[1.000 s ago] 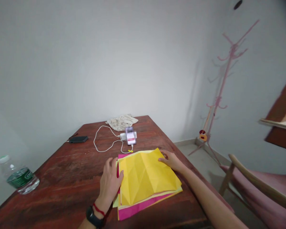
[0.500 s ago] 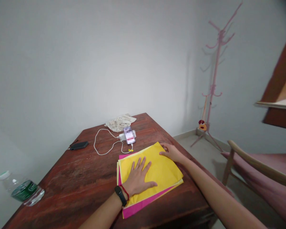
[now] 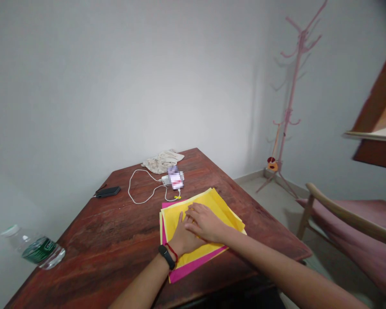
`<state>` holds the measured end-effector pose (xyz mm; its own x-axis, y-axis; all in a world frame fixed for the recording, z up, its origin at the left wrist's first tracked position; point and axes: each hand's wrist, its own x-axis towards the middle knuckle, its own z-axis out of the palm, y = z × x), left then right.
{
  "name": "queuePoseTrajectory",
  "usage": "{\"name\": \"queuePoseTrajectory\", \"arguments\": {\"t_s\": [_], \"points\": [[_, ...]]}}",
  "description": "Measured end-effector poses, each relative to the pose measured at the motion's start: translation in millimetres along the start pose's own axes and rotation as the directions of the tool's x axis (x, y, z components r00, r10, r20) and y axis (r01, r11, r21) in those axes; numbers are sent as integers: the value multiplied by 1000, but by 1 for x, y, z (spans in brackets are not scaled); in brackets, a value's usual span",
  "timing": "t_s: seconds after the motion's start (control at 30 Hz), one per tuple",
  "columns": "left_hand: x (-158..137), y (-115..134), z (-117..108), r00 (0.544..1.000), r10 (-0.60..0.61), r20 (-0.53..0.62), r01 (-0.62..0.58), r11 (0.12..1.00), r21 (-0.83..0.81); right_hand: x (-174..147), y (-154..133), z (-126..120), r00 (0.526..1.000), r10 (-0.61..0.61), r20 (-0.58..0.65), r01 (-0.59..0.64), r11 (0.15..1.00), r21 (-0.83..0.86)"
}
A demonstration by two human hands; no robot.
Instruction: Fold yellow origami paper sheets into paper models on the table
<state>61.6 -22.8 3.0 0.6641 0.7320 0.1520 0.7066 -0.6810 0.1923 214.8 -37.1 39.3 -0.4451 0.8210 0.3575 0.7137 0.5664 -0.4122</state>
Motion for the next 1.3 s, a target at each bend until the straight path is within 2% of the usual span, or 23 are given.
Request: {"name": "queuePoseTrajectory", "arguments": {"t_s": [0.1, 0.17, 0.27, 0.4, 0.67, 0.97, 1.3], "points": [[0, -2, -3, 997, -19, 80, 23, 999, -45, -3, 25, 26, 988, 148, 34, -149, 989, 1], [-1, -4, -5, 993, -36, 115, 44, 997, -69, -5, 47, 33, 972, 225, 64, -225, 974, -5], [-3, -7, -4, 994, -63, 88, 67, 997, -47, -9, 71, 31, 959, 276, 65, -270, 959, -91], [-8, -12, -2, 990, -144, 13, 144, 990, 5, -15, 85, 22, 934, 354, 45, -335, 915, -225], [-25, -38, -6, 946, -323, -41, 324, 945, 46, -15, 89, 18, 919, 388, 68, -351, 885, -307], [-43, -74, -22, 914, -406, 2, 402, 907, 129, -15, 90, 20, 906, 415, 87, -373, 878, -301], [-46, -78, -23, 911, -413, 18, 408, 906, 109, -13, 84, 15, 880, 450, 155, -380, 860, -340]]}}
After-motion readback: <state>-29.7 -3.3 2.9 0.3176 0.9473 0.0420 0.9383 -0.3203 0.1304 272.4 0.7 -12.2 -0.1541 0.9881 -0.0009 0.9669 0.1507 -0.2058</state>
